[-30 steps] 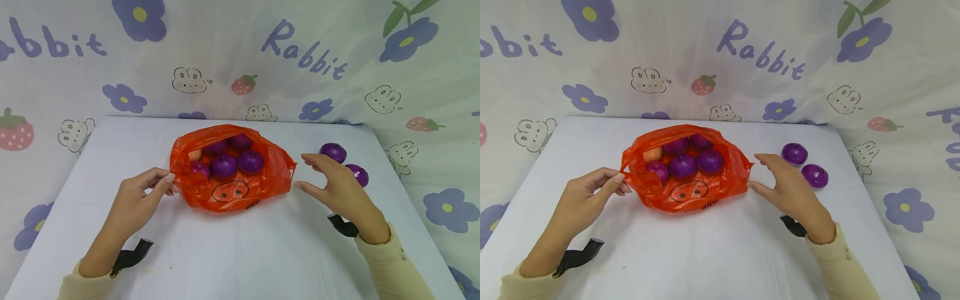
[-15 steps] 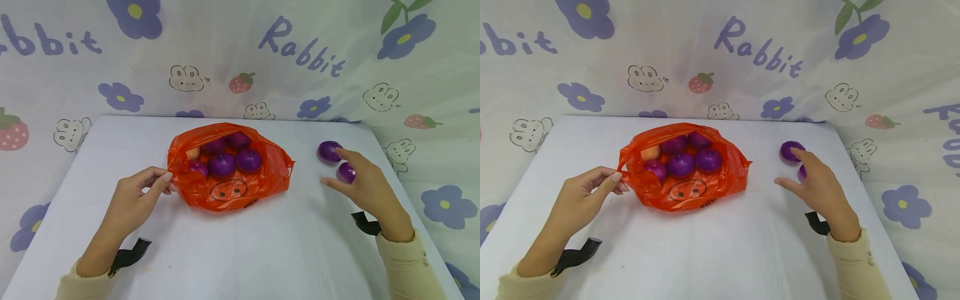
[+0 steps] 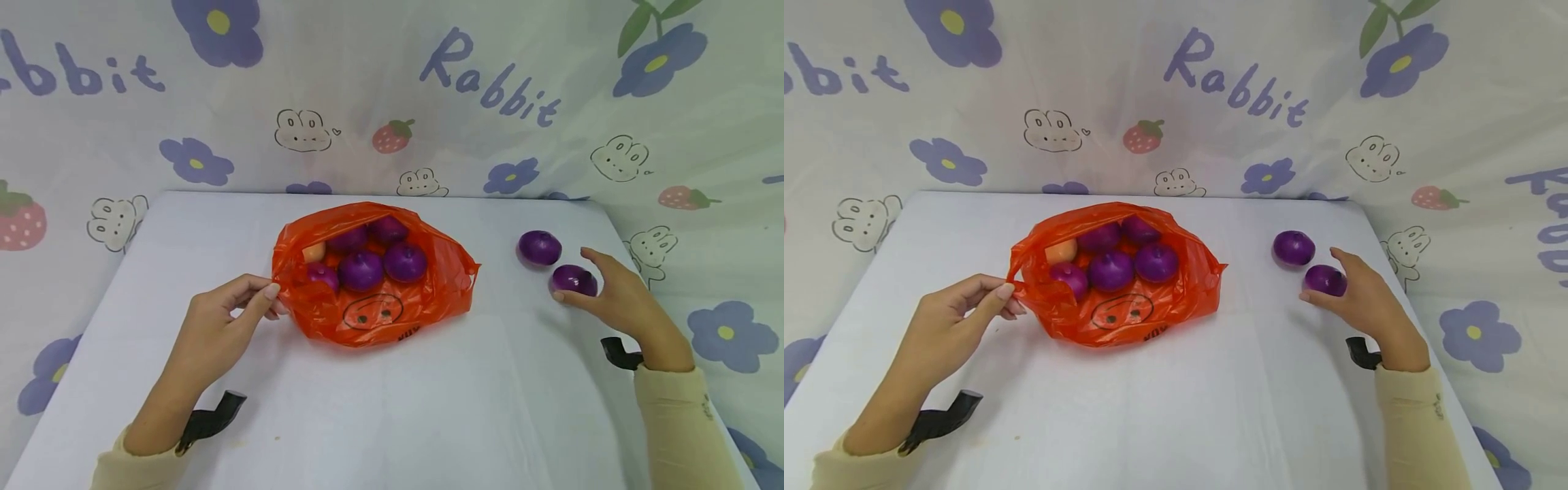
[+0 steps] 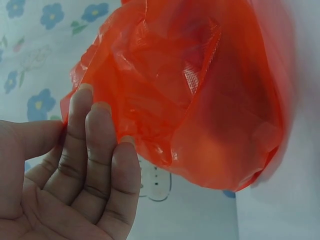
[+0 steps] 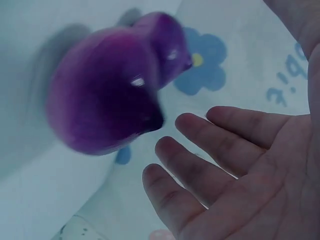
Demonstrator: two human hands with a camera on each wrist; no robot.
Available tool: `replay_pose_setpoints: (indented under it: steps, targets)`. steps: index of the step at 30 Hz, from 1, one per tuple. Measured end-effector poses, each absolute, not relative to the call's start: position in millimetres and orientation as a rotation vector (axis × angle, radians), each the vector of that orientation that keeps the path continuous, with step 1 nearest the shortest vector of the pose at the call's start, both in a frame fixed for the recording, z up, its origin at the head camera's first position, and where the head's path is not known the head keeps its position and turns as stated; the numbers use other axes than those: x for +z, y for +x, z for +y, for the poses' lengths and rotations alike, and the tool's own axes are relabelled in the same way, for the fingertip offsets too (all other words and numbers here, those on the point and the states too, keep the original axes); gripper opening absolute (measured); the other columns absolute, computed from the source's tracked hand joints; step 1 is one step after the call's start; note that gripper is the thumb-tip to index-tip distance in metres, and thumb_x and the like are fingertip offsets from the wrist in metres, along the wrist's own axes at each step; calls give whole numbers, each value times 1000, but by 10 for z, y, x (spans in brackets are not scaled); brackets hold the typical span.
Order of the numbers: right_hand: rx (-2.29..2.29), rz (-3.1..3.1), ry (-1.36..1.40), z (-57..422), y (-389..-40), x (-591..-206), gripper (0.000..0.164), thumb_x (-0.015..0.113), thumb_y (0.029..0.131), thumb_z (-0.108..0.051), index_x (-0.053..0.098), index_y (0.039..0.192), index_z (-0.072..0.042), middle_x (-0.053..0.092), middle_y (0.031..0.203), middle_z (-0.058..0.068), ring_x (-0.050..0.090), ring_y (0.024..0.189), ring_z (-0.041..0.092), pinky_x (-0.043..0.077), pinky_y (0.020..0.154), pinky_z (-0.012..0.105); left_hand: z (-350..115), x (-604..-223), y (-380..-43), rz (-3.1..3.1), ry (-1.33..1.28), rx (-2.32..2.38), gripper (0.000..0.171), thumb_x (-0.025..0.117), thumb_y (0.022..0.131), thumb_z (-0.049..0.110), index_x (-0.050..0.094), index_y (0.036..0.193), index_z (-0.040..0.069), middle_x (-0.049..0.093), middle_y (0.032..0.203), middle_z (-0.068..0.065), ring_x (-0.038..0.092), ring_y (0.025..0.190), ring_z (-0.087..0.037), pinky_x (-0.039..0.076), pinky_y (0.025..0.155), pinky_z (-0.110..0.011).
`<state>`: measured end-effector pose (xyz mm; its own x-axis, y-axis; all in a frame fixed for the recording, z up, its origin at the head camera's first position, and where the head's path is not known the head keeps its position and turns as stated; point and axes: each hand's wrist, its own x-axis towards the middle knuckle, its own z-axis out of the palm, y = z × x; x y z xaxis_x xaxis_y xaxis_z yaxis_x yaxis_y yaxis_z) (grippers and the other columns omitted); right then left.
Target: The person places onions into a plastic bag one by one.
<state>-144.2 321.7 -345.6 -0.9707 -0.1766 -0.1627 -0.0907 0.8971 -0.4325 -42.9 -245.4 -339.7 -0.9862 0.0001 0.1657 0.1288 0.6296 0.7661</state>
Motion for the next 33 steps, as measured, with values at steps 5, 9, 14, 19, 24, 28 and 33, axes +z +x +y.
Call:
replay_pose_setpoints:
  steps: [5,9,14,19,24,28,33]
  targets:
    - [-603,2820,-147,3380,-1518,-3601,115,81,88,-56,19,161,9,30,158,39,25,145,60,25,112,74,-2459,-3420,-423,-2700,-98,-1287,13,65,106,22,75,109,14,76,87,2,66,84,-5,50,66,-20]
    - [-587,2784,-111,3487,-1573,-3726,117,79,89,-58,16,160,11,30,158,39,29,142,61,29,109,75,-2461,-3417,-419,-2700,-102,-1291,14,64,107,23,75,109,13,76,87,3,67,84,-6,50,70,-17]
    - [-669,2667,-67,3593,-1608,-3875,120,78,90,-58,8,163,7,25,162,37,30,142,61,32,107,76,-2468,-3389,-417,-2698,-116,-1277,15,63,107,23,74,108,13,75,84,8,67,83,-5,50,74,-14]
    - [-679,2639,-44,3656,-1610,-3943,118,76,91,-58,6,163,5,26,159,41,32,140,63,34,106,76,-2465,-3372,-424,-2685,-124,-1289,14,63,107,22,74,107,12,74,83,9,67,83,-5,50,73,-15]
    - [-678,2641,-22,3669,-1595,-3944,118,75,91,-59,6,164,3,26,158,42,31,141,62,32,107,76,-2459,-3374,-431,-2683,-105,-1311,14,65,106,22,75,108,13,75,85,7,67,83,-6,51,68,-18]
    - [-692,2645,-26,3670,-1579,-3938,117,75,92,-58,5,165,2,25,159,41,32,140,63,33,107,76,-2462,-3383,-435,-2691,-92,-1299,14,64,107,23,75,107,13,75,85,6,67,82,-6,51,68,-18]
    - [-727,2679,-57,3653,-1560,-3952,106,74,94,-54,18,162,5,30,158,39,40,136,64,37,106,73,-2471,-3398,-436,-2689,-83,-1312,15,64,107,24,75,108,13,75,85,7,67,83,-6,50,66,-19]
